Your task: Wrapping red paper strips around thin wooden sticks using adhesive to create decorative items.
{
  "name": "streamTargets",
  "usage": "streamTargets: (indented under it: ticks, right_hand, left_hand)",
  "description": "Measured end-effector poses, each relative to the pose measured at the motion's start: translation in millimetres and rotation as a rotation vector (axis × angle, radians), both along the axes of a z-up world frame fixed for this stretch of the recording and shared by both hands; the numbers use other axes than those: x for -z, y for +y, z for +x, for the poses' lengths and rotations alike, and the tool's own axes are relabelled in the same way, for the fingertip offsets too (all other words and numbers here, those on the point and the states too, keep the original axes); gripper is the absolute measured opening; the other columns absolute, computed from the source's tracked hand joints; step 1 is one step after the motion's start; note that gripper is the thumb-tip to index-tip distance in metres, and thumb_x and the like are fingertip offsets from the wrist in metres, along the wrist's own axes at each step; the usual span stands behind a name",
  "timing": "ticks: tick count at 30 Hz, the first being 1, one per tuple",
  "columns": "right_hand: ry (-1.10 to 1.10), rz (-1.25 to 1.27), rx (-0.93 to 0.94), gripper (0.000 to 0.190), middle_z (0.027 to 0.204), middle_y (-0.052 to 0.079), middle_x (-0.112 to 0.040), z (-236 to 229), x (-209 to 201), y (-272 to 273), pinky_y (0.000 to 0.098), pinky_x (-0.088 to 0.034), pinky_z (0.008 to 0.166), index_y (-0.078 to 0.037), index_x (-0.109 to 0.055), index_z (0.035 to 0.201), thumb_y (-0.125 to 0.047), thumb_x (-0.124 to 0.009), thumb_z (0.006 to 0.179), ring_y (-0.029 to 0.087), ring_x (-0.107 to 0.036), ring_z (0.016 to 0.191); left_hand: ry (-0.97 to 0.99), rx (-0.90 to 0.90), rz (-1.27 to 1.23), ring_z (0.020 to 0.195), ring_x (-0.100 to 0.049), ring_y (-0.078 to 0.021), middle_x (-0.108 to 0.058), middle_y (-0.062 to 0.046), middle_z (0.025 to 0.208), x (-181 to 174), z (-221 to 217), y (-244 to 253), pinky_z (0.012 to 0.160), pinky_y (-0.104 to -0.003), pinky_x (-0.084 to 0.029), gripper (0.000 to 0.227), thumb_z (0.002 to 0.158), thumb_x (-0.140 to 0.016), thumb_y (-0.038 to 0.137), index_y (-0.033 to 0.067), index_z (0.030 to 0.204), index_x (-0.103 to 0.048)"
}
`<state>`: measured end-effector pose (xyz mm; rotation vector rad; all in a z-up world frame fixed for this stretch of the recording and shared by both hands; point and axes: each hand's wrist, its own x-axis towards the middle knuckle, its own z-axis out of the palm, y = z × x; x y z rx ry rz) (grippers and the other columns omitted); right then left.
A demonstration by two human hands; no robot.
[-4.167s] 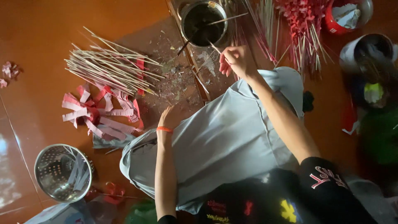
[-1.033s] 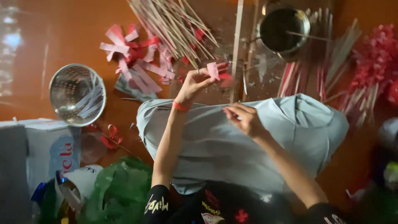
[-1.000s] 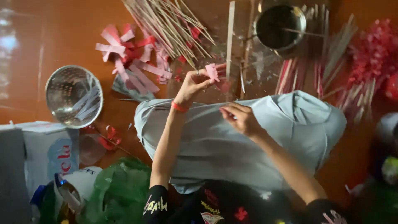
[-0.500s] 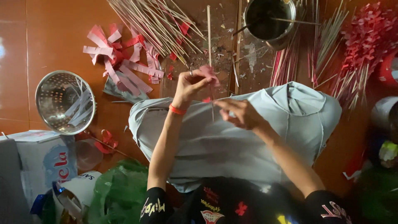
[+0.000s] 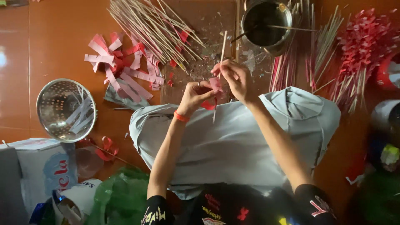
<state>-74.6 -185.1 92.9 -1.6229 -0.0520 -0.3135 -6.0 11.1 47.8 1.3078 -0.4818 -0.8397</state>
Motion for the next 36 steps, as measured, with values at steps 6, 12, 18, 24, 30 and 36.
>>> streamTargets:
  ticks: [6, 12, 18, 24, 30, 36]
  right_hand:
    - [-0.059, 0.057, 0.198, 0.029, 0.128, 0.010, -0.072, -20.9, 10.8, -14.0, 0.0349, -0.059, 0.096, -0.005, -0.069, 0.110, -0.027, -0.052, 0.117, 0.020, -0.070, 0.111]
    - [0.059, -0.016, -0.099, 0.027, 0.156, 0.014, -0.051, -32.8, 24.4, 1.4, 0.0433, -0.047, 0.112, -0.003, -0.075, 0.102, -0.022, -0.058, 0.110, 0.029, -0.050, 0.145]
    - [-0.145, -0.228, 0.008, 0.023, 0.150, 0.015, -0.052, -21.0, 35.1, 10.2, 0.0427, -0.043, 0.119, -0.002, -0.076, 0.096, -0.019, -0.064, 0.106, 0.028, -0.053, 0.139]
    - [0.005, -0.186, 0.022, 0.022, 0.105, 0.004, -0.065, -24.3, 32.4, 5.4, 0.0257, -0.048, 0.072, -0.001, -0.074, 0.099, -0.019, -0.065, 0.106, 0.014, -0.063, 0.089]
    - [-0.022, -0.305, 0.141, 0.022, 0.099, 0.005, -0.064, -26.0, 38.7, 1.9, 0.0292, -0.049, 0.081, 0.002, -0.072, 0.105, -0.019, -0.066, 0.108, 0.015, -0.062, 0.092]
    - [-0.063, -0.314, 0.104, 0.021, 0.095, 0.005, -0.062, -26.0, 10.1, 15.1, 0.0287, -0.050, 0.076, 0.001, -0.075, 0.111, -0.017, -0.065, 0.107, 0.014, -0.061, 0.087]
  left_hand:
    - [0.013, -0.268, -0.079, 0.090, -0.067, -0.0057, -0.076, -0.001, 0.099, 22.6, 10.9, -1.2, 0.080, -0.021, -0.054, 0.013, 0.097, -0.075, 0.010, -0.0010, 0.103, -0.076]
    - [-0.048, -0.348, -0.044, 0.096, -0.057, -0.0089, -0.066, -0.002, 0.107, 51.2, 3.1, -4.0, 0.079, -0.023, -0.046, 0.010, 0.103, -0.076, 0.006, -0.0027, 0.105, -0.080]
    - [-0.154, -0.262, -0.134, 0.131, -0.056, -0.0178, -0.055, -0.008, 0.147, 27.9, 9.4, -1.8, 0.106, -0.032, -0.050, 0.016, 0.099, -0.073, 0.008, -0.0012, 0.111, -0.077]
    - [-0.229, -0.173, -0.087, 0.140, -0.052, -0.0209, -0.049, -0.010, 0.154, 11.2, 3.5, -7.5, 0.110, -0.035, -0.051, 0.017, 0.104, -0.069, 0.013, 0.0000, 0.111, -0.076]
    - [-0.004, -0.165, -0.081, 0.120, -0.064, -0.0176, -0.060, -0.010, 0.134, 3.3, -1.7, -10.4, 0.099, -0.032, -0.055, 0.034, 0.106, -0.058, 0.023, 0.0008, 0.131, -0.064]
    - [0.166, -0.222, 0.033, 0.092, -0.073, -0.0216, -0.073, -0.016, 0.103, 13.7, -7.3, -7.9, 0.079, -0.037, -0.065, 0.038, 0.111, -0.055, 0.024, -0.0104, 0.123, -0.066]
